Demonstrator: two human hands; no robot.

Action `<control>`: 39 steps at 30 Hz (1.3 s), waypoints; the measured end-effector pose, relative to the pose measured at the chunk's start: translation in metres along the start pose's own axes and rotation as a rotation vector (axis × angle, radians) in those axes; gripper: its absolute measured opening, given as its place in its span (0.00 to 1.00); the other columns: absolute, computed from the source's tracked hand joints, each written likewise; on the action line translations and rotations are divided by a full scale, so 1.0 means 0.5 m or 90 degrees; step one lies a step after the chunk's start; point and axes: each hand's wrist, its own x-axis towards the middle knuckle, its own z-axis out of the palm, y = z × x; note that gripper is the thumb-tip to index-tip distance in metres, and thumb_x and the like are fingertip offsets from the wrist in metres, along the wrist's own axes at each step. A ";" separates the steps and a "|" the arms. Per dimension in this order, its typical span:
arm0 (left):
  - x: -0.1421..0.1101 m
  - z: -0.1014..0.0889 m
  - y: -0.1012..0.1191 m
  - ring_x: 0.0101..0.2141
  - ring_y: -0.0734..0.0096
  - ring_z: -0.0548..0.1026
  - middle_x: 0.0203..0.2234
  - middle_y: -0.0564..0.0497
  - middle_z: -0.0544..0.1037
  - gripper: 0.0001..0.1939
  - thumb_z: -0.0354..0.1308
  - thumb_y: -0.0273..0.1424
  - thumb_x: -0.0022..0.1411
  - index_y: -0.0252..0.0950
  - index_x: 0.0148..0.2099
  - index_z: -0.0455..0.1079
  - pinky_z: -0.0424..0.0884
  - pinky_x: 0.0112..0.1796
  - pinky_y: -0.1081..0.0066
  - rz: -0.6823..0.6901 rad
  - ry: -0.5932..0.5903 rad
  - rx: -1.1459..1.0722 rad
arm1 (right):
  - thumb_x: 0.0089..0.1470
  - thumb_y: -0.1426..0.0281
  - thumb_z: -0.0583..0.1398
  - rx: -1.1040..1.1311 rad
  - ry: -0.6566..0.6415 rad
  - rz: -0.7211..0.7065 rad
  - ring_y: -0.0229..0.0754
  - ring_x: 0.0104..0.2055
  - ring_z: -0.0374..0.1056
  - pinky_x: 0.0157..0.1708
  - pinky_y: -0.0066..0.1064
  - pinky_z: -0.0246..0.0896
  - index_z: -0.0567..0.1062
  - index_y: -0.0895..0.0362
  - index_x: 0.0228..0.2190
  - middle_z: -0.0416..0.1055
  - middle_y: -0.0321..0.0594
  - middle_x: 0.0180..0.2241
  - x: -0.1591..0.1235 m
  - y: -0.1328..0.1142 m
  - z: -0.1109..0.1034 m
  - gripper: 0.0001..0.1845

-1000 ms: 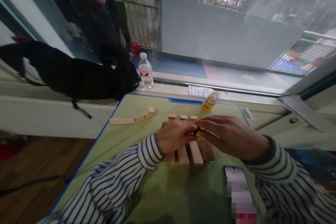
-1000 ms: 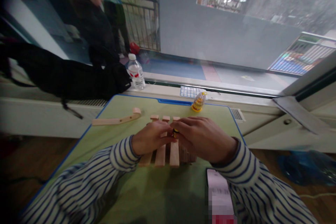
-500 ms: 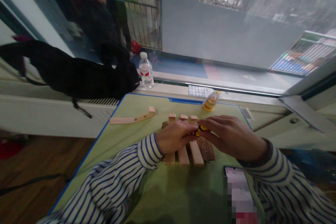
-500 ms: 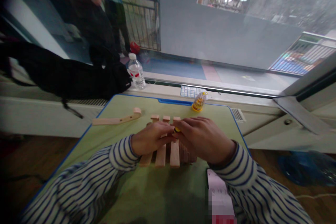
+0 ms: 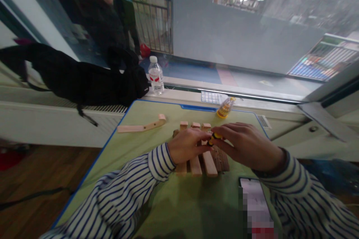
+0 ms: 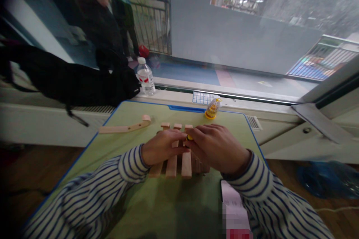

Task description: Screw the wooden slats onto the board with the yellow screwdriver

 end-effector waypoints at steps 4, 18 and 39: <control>-0.002 0.003 -0.004 0.33 0.72 0.71 0.31 0.53 0.74 0.09 0.54 0.34 0.61 0.37 0.41 0.70 0.63 0.34 0.74 -0.011 -0.011 0.002 | 0.58 0.64 0.53 0.028 -0.019 -0.028 0.42 0.41 0.69 0.39 0.34 0.63 0.68 0.57 0.45 0.73 0.45 0.41 0.000 0.000 -0.005 0.15; 0.002 0.006 -0.010 0.34 0.73 0.70 0.30 0.53 0.73 0.06 0.53 0.31 0.62 0.35 0.38 0.69 0.62 0.34 0.75 0.013 -0.040 -0.017 | 0.58 0.67 0.53 0.050 -0.029 -0.039 0.40 0.40 0.69 0.39 0.32 0.62 0.70 0.57 0.43 0.73 0.43 0.38 0.002 0.010 -0.003 0.13; 0.001 0.001 -0.010 0.35 0.72 0.71 0.33 0.52 0.74 0.08 0.54 0.30 0.61 0.36 0.43 0.69 0.64 0.36 0.73 0.020 -0.033 -0.043 | 0.59 0.64 0.51 -0.012 0.023 0.016 0.41 0.35 0.69 0.34 0.32 0.60 0.70 0.57 0.40 0.74 0.42 0.34 0.002 -0.002 0.012 0.13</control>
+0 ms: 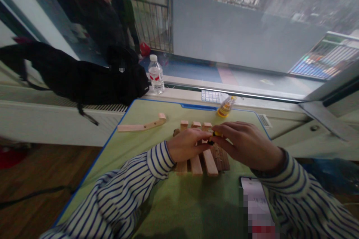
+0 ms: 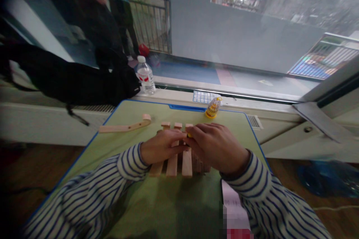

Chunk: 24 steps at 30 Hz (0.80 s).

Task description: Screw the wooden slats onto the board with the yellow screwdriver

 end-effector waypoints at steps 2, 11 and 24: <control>-0.001 -0.001 0.002 0.35 0.71 0.71 0.33 0.51 0.74 0.11 0.56 0.34 0.60 0.37 0.44 0.69 0.64 0.36 0.72 -0.022 0.015 0.025 | 0.59 0.64 0.52 -0.001 -0.002 0.002 0.41 0.34 0.69 0.33 0.32 0.60 0.71 0.57 0.40 0.74 0.42 0.34 0.002 0.000 -0.001 0.13; -0.007 0.002 -0.002 0.33 0.72 0.71 0.30 0.54 0.75 0.08 0.56 0.34 0.60 0.38 0.40 0.72 0.62 0.33 0.74 -0.066 0.017 0.049 | 0.56 0.68 0.55 0.042 -0.027 -0.042 0.42 0.43 0.69 0.40 0.34 0.63 0.67 0.56 0.48 0.72 0.45 0.44 0.009 -0.002 -0.021 0.17; -0.005 0.005 0.001 0.31 0.74 0.70 0.28 0.54 0.73 0.04 0.54 0.29 0.61 0.35 0.36 0.69 0.61 0.32 0.76 -0.015 0.001 0.034 | 0.59 0.67 0.52 0.052 -0.081 -0.039 0.41 0.40 0.70 0.39 0.33 0.63 0.69 0.56 0.45 0.73 0.42 0.41 0.003 0.005 -0.011 0.14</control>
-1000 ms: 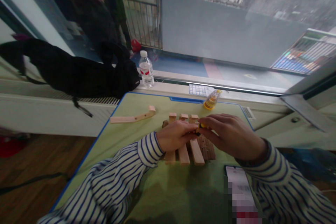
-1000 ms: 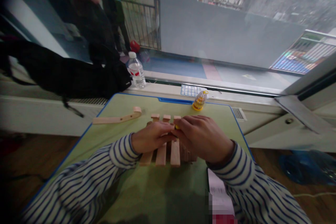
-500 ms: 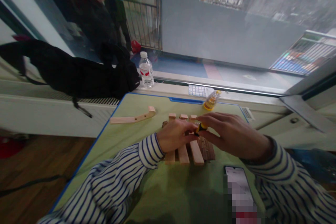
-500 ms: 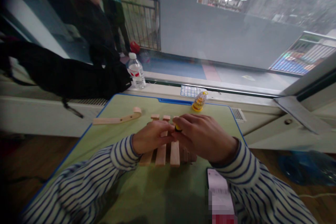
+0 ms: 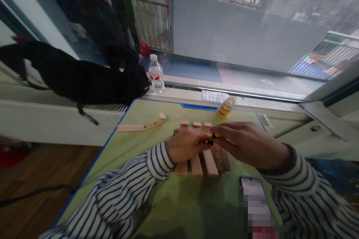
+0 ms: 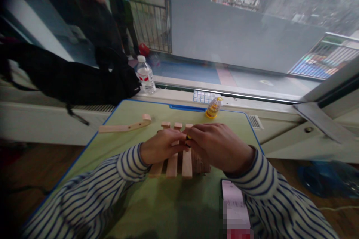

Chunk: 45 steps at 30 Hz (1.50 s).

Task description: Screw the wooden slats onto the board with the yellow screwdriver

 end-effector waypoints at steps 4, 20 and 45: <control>0.002 0.001 -0.002 0.33 0.74 0.70 0.30 0.53 0.73 0.05 0.52 0.28 0.62 0.34 0.37 0.68 0.62 0.34 0.76 0.009 -0.015 -0.015 | 0.59 0.65 0.51 -0.017 0.018 0.016 0.42 0.40 0.70 0.38 0.33 0.63 0.69 0.55 0.46 0.73 0.43 0.41 -0.001 -0.001 0.002 0.15; 0.005 -0.006 0.000 0.34 0.73 0.71 0.32 0.52 0.74 0.05 0.51 0.27 0.62 0.34 0.40 0.68 0.63 0.36 0.74 0.030 -0.010 -0.047 | 0.60 0.64 0.50 -0.052 0.071 0.047 0.43 0.39 0.71 0.37 0.34 0.63 0.69 0.56 0.45 0.74 0.43 0.39 0.000 -0.013 0.011 0.15; 0.001 -0.003 -0.001 0.31 0.74 0.71 0.28 0.54 0.74 0.05 0.54 0.30 0.61 0.35 0.36 0.69 0.62 0.31 0.76 0.000 0.000 0.008 | 0.60 0.64 0.50 -0.035 0.022 0.028 0.42 0.39 0.70 0.38 0.34 0.63 0.70 0.55 0.43 0.74 0.42 0.39 0.000 -0.010 0.002 0.15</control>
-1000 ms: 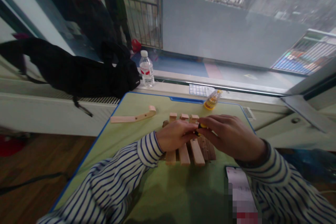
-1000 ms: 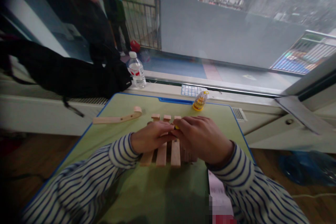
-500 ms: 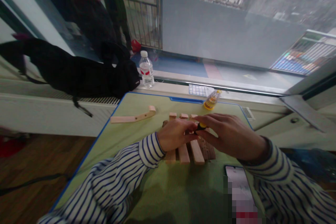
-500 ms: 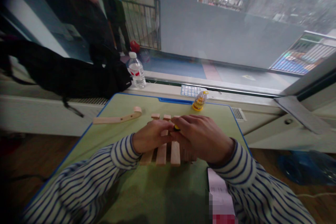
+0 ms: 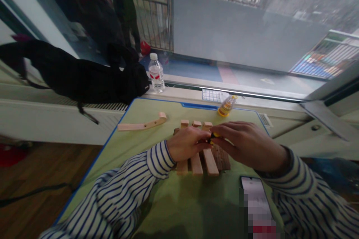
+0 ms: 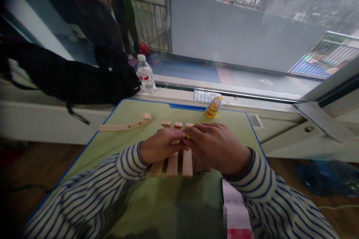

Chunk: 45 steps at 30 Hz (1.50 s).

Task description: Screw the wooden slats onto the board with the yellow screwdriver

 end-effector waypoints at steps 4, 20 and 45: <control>0.002 -0.001 0.000 0.33 0.73 0.71 0.30 0.53 0.74 0.04 0.53 0.28 0.62 0.34 0.37 0.68 0.63 0.34 0.75 0.016 -0.012 -0.011 | 0.60 0.63 0.50 -0.015 0.013 0.006 0.42 0.39 0.70 0.38 0.34 0.62 0.70 0.55 0.44 0.74 0.42 0.38 0.000 -0.002 0.002 0.15; 0.005 -0.007 0.005 0.35 0.72 0.71 0.33 0.51 0.74 0.06 0.52 0.28 0.62 0.34 0.40 0.69 0.65 0.37 0.73 0.016 -0.009 -0.039 | 0.60 0.64 0.50 -0.019 0.057 0.037 0.42 0.35 0.69 0.35 0.34 0.59 0.70 0.57 0.41 0.74 0.41 0.33 0.000 -0.013 0.009 0.15; 0.002 -0.008 0.003 0.34 0.72 0.72 0.30 0.51 0.75 0.07 0.51 0.31 0.63 0.34 0.37 0.70 0.64 0.35 0.74 0.023 -0.005 -0.003 | 0.59 0.65 0.52 -0.008 0.031 0.014 0.42 0.37 0.70 0.36 0.33 0.61 0.71 0.57 0.42 0.74 0.43 0.36 0.004 -0.010 0.003 0.13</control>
